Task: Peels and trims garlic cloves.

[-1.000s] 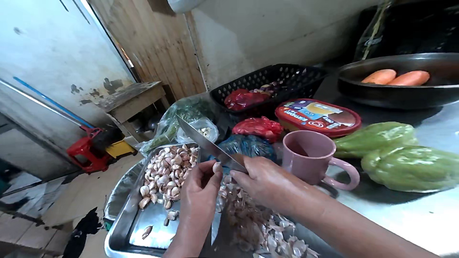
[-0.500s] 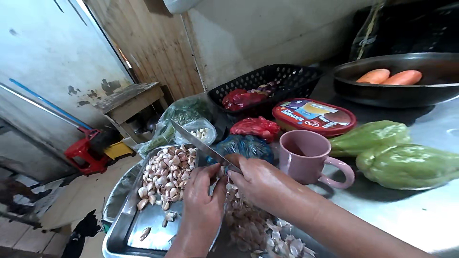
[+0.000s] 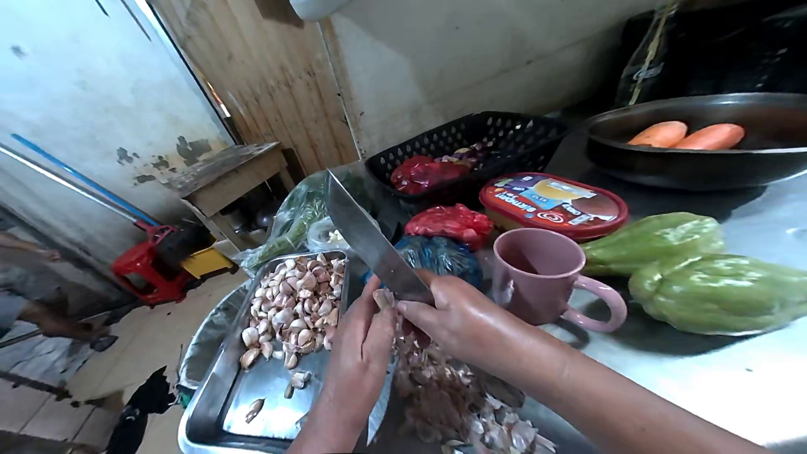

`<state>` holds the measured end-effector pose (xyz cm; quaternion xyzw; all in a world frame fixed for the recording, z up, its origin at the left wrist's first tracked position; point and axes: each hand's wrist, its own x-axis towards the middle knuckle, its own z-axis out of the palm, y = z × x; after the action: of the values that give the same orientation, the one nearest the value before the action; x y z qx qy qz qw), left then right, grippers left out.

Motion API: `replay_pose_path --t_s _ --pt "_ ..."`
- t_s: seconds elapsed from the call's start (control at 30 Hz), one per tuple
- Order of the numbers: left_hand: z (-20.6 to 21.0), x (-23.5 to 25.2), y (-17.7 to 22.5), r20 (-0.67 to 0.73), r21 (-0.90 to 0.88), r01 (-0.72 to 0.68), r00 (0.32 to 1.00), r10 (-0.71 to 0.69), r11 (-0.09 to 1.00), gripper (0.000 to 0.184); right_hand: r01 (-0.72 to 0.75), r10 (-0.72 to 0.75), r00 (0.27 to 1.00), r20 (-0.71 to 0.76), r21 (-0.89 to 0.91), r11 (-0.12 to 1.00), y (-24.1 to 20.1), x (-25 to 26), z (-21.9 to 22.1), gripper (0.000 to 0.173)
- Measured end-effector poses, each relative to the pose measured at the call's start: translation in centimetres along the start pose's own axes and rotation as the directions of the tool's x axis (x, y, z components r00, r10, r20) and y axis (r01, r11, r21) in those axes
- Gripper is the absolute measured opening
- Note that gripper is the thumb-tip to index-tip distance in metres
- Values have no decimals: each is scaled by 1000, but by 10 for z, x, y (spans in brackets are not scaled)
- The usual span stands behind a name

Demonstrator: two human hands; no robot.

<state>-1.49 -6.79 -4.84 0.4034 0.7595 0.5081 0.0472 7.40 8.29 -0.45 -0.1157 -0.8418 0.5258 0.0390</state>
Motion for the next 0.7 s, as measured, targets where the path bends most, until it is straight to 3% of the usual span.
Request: replay_pose_path --t_s 0.1,0.23,0.3,0.43,0.53,0.6,0.7 --pt "1 1 1 -36 -149 71 996 -77 986 43 0 0 1000 14 -18 1000 1 1 0 22" --pt "-2 5 3 -116 -504 85 979 -165 860 26 32 -30 998 -48 52 998 6 0 -5 19" --pt "-4 6 4 -142 -544 86 971 -193 835 25 4 2 995 -101 59 998 3 -2 -8 17" --pt "-5 5 3 -153 -261 113 976 -156 959 27 45 -62 993 -102 -169 985 7 -1 -5 20" --pt "-3 3 1 -161 -87 64 984 -77 994 26 43 -66 996 -61 -326 944 3 -2 -1 28" --pt "-1 2 1 -167 -57 60 983 -69 997 23 50 -69 997 -38 -371 927 1 -3 2 33" --pt "0 3 2 -156 -79 100 981 -112 992 18 165 -218 975 -51 -496 852 8 -3 9 32"
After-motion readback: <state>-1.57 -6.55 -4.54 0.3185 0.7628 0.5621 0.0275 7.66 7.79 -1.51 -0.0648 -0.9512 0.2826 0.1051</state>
